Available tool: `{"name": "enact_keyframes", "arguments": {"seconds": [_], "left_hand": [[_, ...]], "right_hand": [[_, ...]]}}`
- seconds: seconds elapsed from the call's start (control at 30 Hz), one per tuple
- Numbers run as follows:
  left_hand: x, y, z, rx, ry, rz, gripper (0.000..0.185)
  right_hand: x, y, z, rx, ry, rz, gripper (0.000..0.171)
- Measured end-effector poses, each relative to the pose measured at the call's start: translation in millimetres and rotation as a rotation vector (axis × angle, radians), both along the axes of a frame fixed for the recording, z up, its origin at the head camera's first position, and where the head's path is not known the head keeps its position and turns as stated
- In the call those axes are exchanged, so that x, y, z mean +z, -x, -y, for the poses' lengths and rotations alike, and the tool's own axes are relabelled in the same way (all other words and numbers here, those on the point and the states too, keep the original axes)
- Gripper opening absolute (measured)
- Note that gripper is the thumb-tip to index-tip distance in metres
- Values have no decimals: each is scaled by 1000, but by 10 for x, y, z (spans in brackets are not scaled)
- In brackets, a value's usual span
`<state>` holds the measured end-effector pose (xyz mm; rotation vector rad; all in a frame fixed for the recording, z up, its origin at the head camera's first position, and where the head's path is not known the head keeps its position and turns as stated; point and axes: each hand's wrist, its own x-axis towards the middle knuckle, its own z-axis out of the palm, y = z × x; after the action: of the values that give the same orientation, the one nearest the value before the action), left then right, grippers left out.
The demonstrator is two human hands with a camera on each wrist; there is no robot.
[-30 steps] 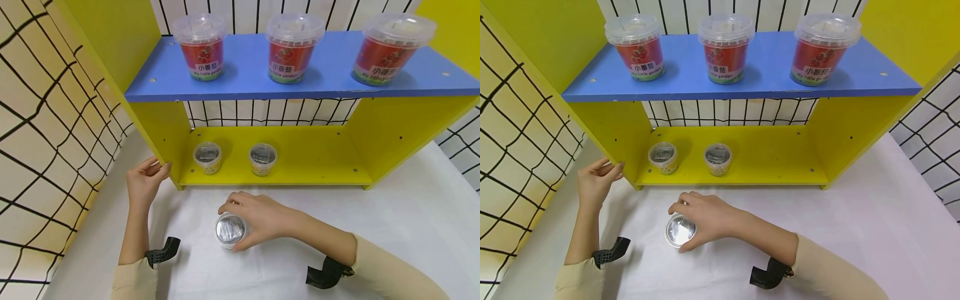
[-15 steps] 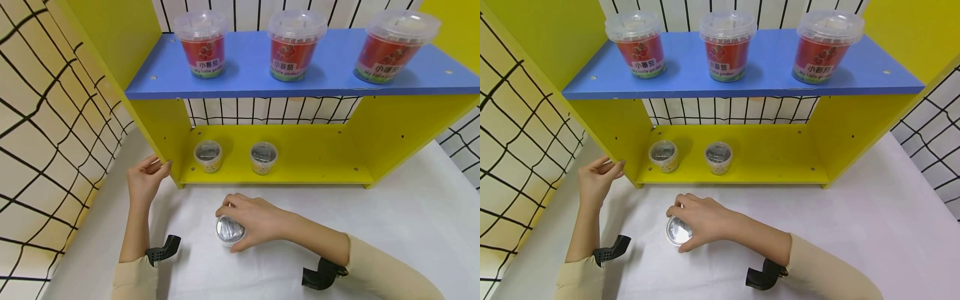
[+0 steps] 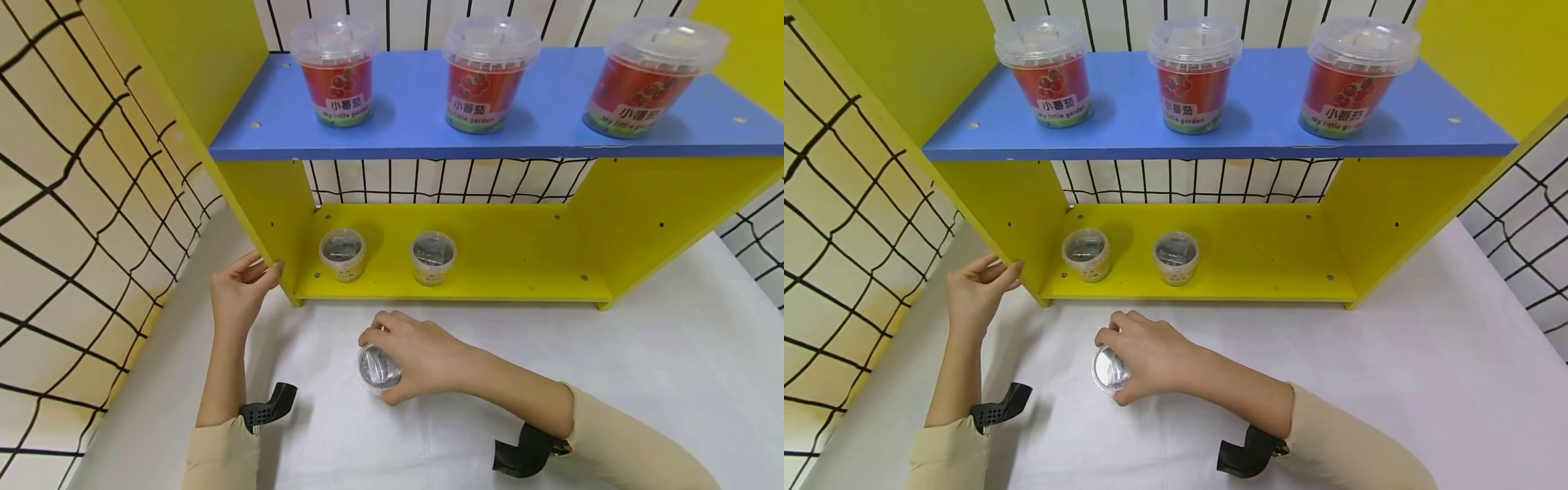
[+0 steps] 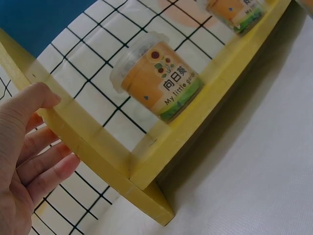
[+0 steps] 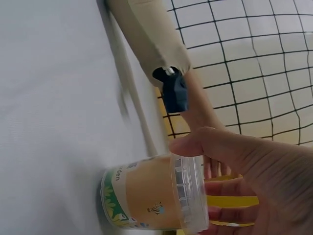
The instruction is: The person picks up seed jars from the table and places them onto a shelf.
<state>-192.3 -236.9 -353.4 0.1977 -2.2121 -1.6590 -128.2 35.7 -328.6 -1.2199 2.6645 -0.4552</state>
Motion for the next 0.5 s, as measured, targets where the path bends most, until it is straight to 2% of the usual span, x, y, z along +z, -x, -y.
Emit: {"name": "enact_keyframes", "arguments": {"seconds": [0.3, 0.5], "left_hand": [[-7, -3, 8, 1, -7, 18, 39], [0, -12, 4, 2, -15, 27, 40]], "right_hand": [[88, 52, -157, -26, 59, 103, 57], [90, 68, -266, -1, 45, 95, 56]]}}
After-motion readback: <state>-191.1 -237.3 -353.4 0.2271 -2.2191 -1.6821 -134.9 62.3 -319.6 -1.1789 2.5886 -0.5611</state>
